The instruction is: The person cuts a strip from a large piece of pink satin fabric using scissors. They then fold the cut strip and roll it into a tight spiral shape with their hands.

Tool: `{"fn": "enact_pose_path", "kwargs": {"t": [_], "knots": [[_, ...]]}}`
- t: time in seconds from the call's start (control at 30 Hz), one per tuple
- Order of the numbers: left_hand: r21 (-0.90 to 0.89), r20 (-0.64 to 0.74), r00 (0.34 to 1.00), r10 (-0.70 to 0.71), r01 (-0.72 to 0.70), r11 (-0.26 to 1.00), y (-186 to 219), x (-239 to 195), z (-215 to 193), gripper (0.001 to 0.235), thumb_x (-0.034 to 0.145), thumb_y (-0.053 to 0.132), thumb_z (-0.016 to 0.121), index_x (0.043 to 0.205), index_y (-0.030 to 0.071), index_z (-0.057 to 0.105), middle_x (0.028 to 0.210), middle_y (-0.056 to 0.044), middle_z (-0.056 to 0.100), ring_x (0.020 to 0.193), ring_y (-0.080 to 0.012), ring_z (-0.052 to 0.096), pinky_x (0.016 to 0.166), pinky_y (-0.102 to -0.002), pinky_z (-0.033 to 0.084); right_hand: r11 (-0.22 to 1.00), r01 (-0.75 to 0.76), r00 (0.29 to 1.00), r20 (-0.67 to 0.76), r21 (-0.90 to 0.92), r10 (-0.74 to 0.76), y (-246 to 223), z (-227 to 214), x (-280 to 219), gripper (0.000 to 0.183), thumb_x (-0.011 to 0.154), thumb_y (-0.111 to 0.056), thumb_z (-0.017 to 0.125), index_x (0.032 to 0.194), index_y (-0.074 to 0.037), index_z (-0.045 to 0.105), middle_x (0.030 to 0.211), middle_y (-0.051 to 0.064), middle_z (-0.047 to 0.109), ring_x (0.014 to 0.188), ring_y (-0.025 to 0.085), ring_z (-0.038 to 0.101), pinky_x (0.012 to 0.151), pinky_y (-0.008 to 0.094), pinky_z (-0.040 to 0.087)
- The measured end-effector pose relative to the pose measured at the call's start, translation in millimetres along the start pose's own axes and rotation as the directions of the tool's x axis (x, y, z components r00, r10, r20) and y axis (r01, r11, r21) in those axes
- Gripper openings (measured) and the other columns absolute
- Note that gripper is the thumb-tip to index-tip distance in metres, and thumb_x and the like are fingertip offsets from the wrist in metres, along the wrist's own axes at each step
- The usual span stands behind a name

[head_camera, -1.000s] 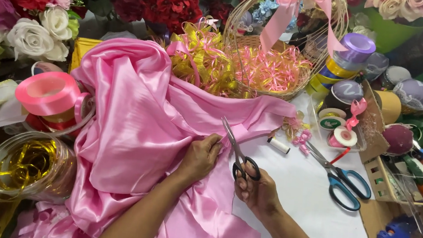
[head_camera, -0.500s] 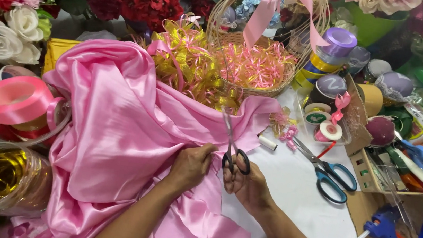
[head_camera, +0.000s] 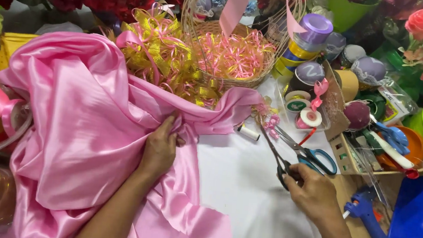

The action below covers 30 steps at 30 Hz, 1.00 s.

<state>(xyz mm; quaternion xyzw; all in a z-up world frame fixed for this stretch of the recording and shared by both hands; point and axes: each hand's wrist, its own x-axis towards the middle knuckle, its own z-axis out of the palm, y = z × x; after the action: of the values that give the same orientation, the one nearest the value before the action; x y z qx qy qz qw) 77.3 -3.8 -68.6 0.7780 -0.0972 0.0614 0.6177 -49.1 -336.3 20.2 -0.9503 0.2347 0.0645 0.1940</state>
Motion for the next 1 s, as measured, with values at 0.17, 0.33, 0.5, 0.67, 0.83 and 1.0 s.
{"fn": "enact_pose_path", "kwargs": {"t": [0.17,0.33,0.5,0.67,0.83,1.0], "knots": [[0.188,-0.073,0.997,0.032,-0.017,0.982,-8.6,11.8,-18.0,0.054,0.092,-0.005,0.041,0.144,0.005,0.054,0.13,-0.012,0.071,0.1,-0.0225,0.076,0.096,-0.033,0.058,0.979,0.048,0.998,0.053,-0.199,-0.038,23.3,16.5,-13.9,0.041,0.088,-0.051,0.06,0.112,-0.019,0.055,0.105,0.011,0.074,0.102,0.036,0.068,0.089,0.048,0.05],[0.192,-0.178,0.979,0.102,-0.068,0.979,-29.7,19.5,-26.0,0.061,0.085,-0.011,0.038,0.142,0.003,0.056,0.136,-0.014,0.067,0.122,-0.0253,0.067,0.11,-0.035,0.049,0.938,0.031,0.999,0.037,-0.345,-0.019,32.4,21.8,-20.0,0.039,0.091,-0.052,0.055,0.112,-0.02,0.051,0.102,0.015,0.071,0.099,0.037,0.069,0.085,0.054,0.053],[0.16,-0.194,0.944,0.268,-0.239,0.958,-20.6,14.9,-22.3,0.064,0.078,-0.017,0.035,0.137,-0.005,0.059,0.126,-0.018,0.071,0.114,-0.0273,0.071,0.107,-0.034,0.053,0.915,0.027,1.0,0.021,-0.402,-0.02,37.6,18.8,-12.8,0.039,0.091,-0.048,0.053,0.109,-0.015,0.062,0.122,0.01,0.058,0.117,0.036,0.062,0.092,0.058,0.053],[0.266,-0.207,0.894,0.398,-0.34,0.902,-8.9,6.1,-20.1,0.045,0.086,-0.015,0.044,0.126,-0.007,0.063,0.114,-0.02,0.073,0.101,-0.0324,0.073,0.098,-0.039,0.058,0.85,0.157,0.984,0.151,-0.502,-0.093,24.6,-0.9,3.4,0.037,0.094,-0.047,0.051,0.111,-0.015,0.06,0.118,0.007,0.064,0.11,0.036,0.066,0.095,0.055,0.05],[0.355,-0.24,0.863,0.446,-0.349,0.867,-8.2,1.4,-17.8,0.024,0.097,0.001,0.054,0.114,0.007,0.071,0.1,-0.01,0.075,0.097,-0.0286,0.074,0.09,-0.037,0.057,0.746,0.476,0.831,-0.04,-0.465,-0.555,-51.0,20.0,9.4,0.037,0.089,-0.039,0.062,0.12,-0.019,0.062,0.098,0.007,0.069,0.098,0.028,0.074,0.082,0.043,0.059],[0.283,-0.243,0.846,0.474,-0.406,0.869,16.0,-6.1,-23.3,0.017,0.105,0.015,0.056,0.104,0.013,0.073,0.083,-0.006,0.074,0.077,-0.0266,0.074,0.076,-0.037,0.058,0.556,0.67,0.534,-0.202,-0.492,-0.821,-135.7,89.1,55.9,0.044,0.081,-0.032,0.066,0.12,-0.013,0.057,0.096,0.01,0.06,0.096,0.036,0.066,0.075,0.046,0.055]]}}
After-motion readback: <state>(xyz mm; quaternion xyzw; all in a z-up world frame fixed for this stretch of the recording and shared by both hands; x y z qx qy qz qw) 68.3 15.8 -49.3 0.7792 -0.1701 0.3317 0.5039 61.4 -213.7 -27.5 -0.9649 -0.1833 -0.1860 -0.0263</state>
